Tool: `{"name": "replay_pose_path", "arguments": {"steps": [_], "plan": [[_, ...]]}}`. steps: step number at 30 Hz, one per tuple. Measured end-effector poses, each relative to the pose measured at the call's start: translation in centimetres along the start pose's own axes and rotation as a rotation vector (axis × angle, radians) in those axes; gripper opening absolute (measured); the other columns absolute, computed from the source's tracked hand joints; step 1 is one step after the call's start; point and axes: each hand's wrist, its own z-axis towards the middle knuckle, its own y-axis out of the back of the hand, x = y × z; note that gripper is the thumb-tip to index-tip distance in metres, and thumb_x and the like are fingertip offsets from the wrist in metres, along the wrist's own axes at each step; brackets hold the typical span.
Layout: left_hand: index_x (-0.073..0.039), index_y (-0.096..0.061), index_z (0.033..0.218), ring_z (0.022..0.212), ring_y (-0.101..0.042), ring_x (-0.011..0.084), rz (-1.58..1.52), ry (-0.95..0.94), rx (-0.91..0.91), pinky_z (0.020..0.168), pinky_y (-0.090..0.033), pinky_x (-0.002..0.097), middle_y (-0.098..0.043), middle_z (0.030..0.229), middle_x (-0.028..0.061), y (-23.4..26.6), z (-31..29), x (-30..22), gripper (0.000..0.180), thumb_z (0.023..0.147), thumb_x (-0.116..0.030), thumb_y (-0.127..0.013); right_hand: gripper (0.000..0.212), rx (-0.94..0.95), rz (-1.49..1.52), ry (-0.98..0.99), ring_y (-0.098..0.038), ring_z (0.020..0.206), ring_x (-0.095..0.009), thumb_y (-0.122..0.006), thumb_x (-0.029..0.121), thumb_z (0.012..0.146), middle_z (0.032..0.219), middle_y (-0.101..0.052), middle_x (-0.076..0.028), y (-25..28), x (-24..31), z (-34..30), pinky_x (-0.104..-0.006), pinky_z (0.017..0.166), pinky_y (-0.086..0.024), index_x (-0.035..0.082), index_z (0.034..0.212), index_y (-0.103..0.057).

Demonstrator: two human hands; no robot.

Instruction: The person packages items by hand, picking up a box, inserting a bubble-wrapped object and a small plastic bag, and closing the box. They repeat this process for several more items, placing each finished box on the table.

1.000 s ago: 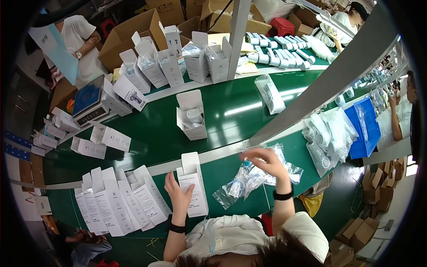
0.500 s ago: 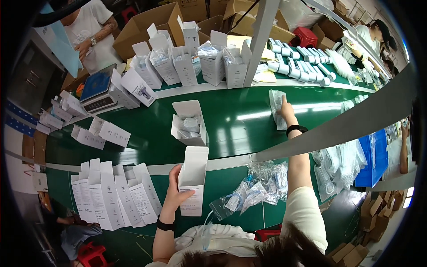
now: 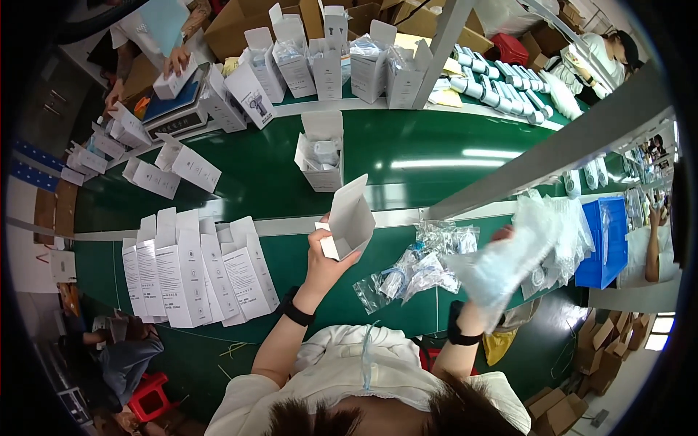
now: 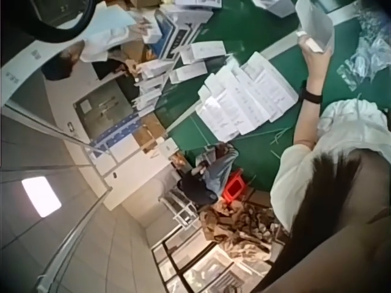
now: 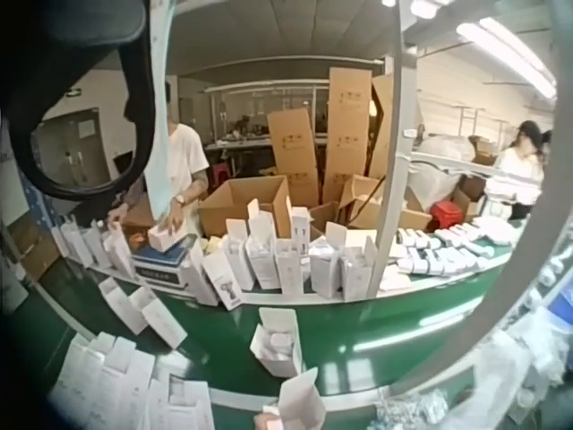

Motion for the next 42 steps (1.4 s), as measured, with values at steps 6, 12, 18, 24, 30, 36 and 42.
{"name": "replay_pose_path", "arguments": {"steps": [6,12,18,24,30,36,42], "plan": [[-0.008,-0.022,0.100,0.112,-0.044,0.0366,-0.042,-0.101,-0.100,0.088,-0.041,0.0382,-0.034,0.128,0.0249,-1.2,-0.9,0.7,0.066,0.062,-0.004,-0.076,0.082,-0.119,-1.184,0.321,-0.039,0.111,-0.021,-0.067,-0.001,0.069,0.126,-0.033,-0.009,1.0,-14.9,-0.2,-0.0332,0.094,-0.033,0.009,0.131,-0.014],[-0.007,-0.022,0.100,0.112,-0.045,0.0369,0.071,0.104,-0.194,0.086,-0.042,0.0369,-0.033,0.128,0.0261,-1.7,-2.1,0.3,0.066,0.062,-0.004,-0.077,0.070,0.819,-1.689,0.570,-0.038,0.114,-0.032,-0.070,-0.002,0.064,0.120,-0.039,-0.019,4.1,-16.7,-1.0,-0.0379,0.091,-0.036,0.011,0.121,-0.031],[-0.008,-0.023,0.100,0.111,-0.046,0.0368,0.051,0.113,-0.124,0.087,-0.042,0.0374,-0.033,0.128,0.0252,-1.7,-3.4,1.2,0.065,0.062,-0.002,-0.076,0.042,0.808,-2.179,0.235,-0.034,0.118,-0.040,-0.068,0.003,0.063,0.121,-0.041,-0.020,3.4,-14.8,-0.8,-0.0457,0.091,-0.036,0.008,0.103,-0.054],[-0.010,-0.024,0.102,0.115,-0.042,0.0344,-0.043,-0.125,-0.026,0.092,-0.039,0.0399,-0.035,0.125,0.0232,2.1,-4.0,2.1,0.068,0.059,-0.001,-0.077,0.041,0.869,-2.117,0.326,-0.034,0.117,-0.034,-0.069,0.017,0.066,0.116,-0.046,-0.013,6.9,-6.4,-3.3,-0.0450,0.093,-0.035,0.011,0.105,-0.057],[-0.009,-0.033,0.109,0.119,-0.037,0.0333,-0.135,-0.092,-0.048,0.094,-0.037,0.0383,-0.034,0.127,0.0209,4.2,-3.6,-0.9,0.065,0.060,-0.002,-0.075,0.037,1.322,-2.599,-0.124,-0.043,0.107,-0.027,-0.068,0.018,0.066,0.108,-0.050,-0.006,10.8,-4.5,-6.4,-0.0436,0.094,-0.033,0.010,0.101,-0.057],[-0.002,-0.056,0.083,0.093,-0.054,0.0295,0.287,0.046,0.053,0.076,-0.045,0.0316,-0.052,0.104,0.0132,4.9,-1.4,-4.3,0.020,0.066,0.000,-0.067,0.022,1.165,-2.531,-0.171,-0.055,0.088,-0.020,-0.066,0.010,0.070,0.095,-0.056,-0.005,11.3,-4.7,-5.5,-0.0347,0.085,-0.041,0.005,0.088,-0.054],[0.002,-0.057,0.072,0.052,-0.048,0.0228,0.247,-0.016,-0.127,0.049,-0.037,0.0284,-0.056,0.072,0.0112,4.8,0.2,-3.3,0.013,0.064,0.000,-0.067,0.012,0.095,-1.502,-0.027,-0.056,0.079,-0.012,-0.057,-0.002,0.077,0.088,-0.057,-0.007,1.4,-11.3,-5.0,-0.0238,0.068,-0.046,0.005,0.085,-0.052]]}}
